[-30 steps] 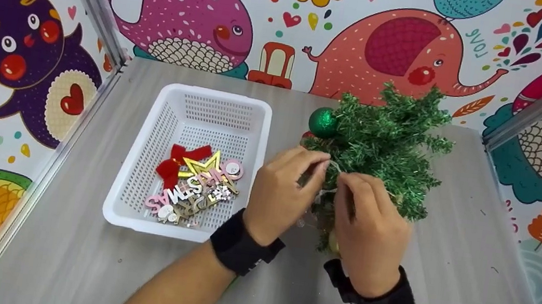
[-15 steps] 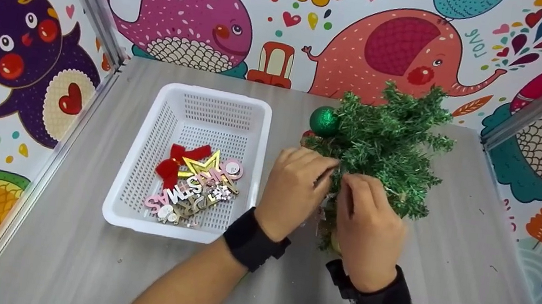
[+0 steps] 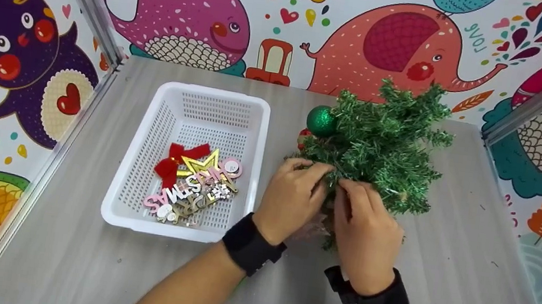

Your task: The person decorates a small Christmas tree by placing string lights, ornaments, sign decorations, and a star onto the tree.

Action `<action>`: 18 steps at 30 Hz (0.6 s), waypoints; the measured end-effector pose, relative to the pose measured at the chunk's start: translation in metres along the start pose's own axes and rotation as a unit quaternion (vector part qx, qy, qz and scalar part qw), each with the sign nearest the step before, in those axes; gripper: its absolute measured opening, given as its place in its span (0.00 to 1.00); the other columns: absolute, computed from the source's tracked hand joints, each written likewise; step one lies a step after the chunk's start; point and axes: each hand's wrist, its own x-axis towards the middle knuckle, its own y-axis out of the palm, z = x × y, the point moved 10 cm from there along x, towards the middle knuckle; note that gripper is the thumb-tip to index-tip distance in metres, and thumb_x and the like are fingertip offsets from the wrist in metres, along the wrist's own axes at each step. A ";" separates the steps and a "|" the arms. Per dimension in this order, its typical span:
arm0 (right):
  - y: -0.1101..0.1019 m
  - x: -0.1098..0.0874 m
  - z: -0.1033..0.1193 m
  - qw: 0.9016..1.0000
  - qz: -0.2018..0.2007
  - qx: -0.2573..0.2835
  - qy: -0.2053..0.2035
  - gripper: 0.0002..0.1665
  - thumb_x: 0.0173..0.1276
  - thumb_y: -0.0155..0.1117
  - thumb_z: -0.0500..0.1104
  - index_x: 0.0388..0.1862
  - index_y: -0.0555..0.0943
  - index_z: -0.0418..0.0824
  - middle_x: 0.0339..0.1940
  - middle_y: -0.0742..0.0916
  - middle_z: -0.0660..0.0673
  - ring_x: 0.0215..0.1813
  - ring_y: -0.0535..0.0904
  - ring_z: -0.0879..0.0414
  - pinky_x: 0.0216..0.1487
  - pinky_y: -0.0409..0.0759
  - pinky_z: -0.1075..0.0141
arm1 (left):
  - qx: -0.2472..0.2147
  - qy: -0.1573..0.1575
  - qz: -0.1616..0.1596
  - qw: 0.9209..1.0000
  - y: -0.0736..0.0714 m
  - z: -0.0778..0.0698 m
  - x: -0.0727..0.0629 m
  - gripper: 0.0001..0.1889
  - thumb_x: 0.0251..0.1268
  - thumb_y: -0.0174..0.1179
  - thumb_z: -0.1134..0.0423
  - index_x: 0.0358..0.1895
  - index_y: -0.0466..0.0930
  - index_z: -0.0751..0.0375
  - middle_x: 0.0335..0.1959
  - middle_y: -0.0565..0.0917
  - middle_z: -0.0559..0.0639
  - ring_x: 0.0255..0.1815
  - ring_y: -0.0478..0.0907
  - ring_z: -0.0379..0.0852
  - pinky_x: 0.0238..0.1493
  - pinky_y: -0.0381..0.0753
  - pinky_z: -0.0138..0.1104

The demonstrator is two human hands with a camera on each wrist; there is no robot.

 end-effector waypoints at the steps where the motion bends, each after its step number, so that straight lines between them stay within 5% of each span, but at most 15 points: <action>1: 0.000 0.000 0.000 1.000 0.001 0.001 0.000 0.09 0.70 0.71 0.36 0.48 0.86 0.40 0.40 0.88 0.41 0.29 0.83 0.51 0.24 0.79 0.57 | 0.003 0.002 -0.004 1.000 -0.001 0.000 0.000 0.11 0.70 0.61 0.70 0.51 0.87 0.60 0.37 0.92 0.51 0.36 0.89 0.43 0.64 0.80 0.39; 6: 0.002 0.001 -0.002 1.000 -0.001 0.009 -0.002 0.11 0.67 0.72 0.33 0.48 0.86 0.40 0.39 0.89 0.41 0.29 0.83 0.50 0.23 0.79 0.56 | 0.003 0.003 -0.017 1.000 -0.001 0.002 0.000 0.11 0.68 0.63 0.70 0.50 0.88 0.60 0.43 0.92 0.51 0.45 0.89 0.45 0.66 0.79 0.41; 18: -0.014 0.001 -0.003 0.998 0.008 0.069 0.002 0.10 0.72 0.68 0.36 0.50 0.87 0.36 0.40 0.88 0.40 0.30 0.83 0.52 0.28 0.81 0.60 | -0.015 -0.007 -0.074 0.997 -0.018 -0.002 -0.002 0.11 0.68 0.65 0.70 0.50 0.89 0.58 0.41 0.90 0.50 0.46 0.86 0.46 0.68 0.77 0.45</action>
